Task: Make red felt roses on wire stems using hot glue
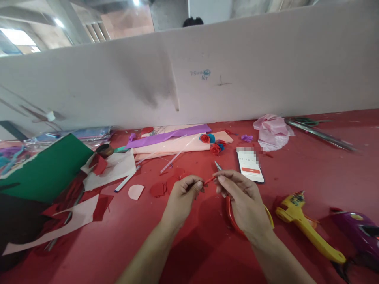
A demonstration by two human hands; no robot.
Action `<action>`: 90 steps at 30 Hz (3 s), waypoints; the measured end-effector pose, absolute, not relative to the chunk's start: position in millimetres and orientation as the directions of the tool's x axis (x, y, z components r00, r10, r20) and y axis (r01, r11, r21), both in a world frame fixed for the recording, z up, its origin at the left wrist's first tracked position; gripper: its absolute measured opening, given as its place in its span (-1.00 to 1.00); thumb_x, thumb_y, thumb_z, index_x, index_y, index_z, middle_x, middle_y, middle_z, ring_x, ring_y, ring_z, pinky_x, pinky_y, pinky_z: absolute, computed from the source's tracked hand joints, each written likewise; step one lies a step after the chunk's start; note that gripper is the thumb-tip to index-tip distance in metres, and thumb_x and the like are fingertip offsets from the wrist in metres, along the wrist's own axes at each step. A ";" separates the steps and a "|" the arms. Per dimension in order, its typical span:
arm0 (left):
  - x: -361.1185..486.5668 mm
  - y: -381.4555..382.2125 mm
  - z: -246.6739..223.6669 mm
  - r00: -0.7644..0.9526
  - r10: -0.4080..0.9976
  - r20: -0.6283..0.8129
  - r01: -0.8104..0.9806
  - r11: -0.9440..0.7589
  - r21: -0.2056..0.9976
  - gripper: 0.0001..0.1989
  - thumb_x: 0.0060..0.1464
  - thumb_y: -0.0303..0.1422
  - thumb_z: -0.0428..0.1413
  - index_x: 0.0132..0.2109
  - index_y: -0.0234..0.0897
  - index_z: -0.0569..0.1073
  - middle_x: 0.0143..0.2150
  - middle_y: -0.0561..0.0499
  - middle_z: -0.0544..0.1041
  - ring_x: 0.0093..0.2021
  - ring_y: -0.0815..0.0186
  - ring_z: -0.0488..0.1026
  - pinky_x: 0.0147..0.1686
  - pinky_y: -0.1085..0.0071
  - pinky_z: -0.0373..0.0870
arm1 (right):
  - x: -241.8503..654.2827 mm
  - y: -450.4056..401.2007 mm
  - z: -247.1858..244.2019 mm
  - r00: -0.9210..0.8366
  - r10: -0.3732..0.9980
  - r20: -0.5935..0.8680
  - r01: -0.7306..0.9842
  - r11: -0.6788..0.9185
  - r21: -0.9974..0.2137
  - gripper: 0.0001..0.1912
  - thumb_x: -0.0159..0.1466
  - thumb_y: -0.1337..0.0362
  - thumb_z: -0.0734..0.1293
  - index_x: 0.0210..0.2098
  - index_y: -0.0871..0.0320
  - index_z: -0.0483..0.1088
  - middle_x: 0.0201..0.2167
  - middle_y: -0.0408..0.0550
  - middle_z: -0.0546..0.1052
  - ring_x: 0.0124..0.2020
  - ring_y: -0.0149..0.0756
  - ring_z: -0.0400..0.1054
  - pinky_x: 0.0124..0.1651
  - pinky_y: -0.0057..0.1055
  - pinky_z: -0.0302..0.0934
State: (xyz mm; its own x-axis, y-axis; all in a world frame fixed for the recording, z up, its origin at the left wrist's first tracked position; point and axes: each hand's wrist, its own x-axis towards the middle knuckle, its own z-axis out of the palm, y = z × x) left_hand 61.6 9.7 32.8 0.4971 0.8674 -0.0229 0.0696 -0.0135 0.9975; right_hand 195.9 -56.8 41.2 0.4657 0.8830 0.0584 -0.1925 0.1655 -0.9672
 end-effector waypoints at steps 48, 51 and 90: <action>75.8 -2.4 26.5 0.560 0.809 -0.180 -0.302 0.402 0.865 -0.78 -0.08 -0.27 0.25 -0.40 -0.33 0.41 -0.53 0.12 0.38 -0.57 0.51 0.22 -0.52 0.54 0.11 | 192.6 -46.9 26.6 0.399 0.917 -0.024 -0.229 0.074 -0.971 -0.82 0.13 0.18 0.42 -0.28 0.10 0.55 -0.47 -0.15 0.45 -0.43 -0.38 0.25 -0.36 -0.44 0.16; 76.0 -2.9 28.3 0.498 0.857 -0.133 -0.282 0.304 0.910 -0.81 -0.08 -0.29 0.24 -0.41 -0.31 0.42 -0.54 0.13 0.36 -0.55 0.50 0.20 -0.51 0.52 0.12 | 193.0 -48.4 28.2 0.403 0.915 -0.008 -0.213 0.085 -0.973 -0.82 0.17 0.20 0.40 -0.25 0.09 0.54 -0.49 -0.16 0.44 -0.47 -0.41 0.22 -0.40 -0.46 0.13; 73.7 -2.2 27.5 0.448 0.890 -0.083 -0.355 0.262 0.897 -0.93 -0.15 -0.39 0.26 -0.46 -0.29 0.55 -0.48 0.04 0.51 -0.40 0.37 0.37 -0.29 0.41 0.29 | 188.6 -52.8 30.9 0.393 0.910 0.135 -0.191 0.224 -0.956 -0.80 0.15 0.30 0.43 -0.21 0.00 0.47 -0.31 -0.16 0.51 -0.42 -0.43 0.29 -0.35 -0.48 0.19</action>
State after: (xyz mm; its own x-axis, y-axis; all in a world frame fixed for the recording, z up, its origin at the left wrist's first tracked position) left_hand 73.7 -2.2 27.5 0.4478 0.8903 -0.0828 -0.3549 0.2620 0.8974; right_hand 188.6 -52.8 30.9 0.3928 0.9097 0.1347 -0.1906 0.2238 -0.9558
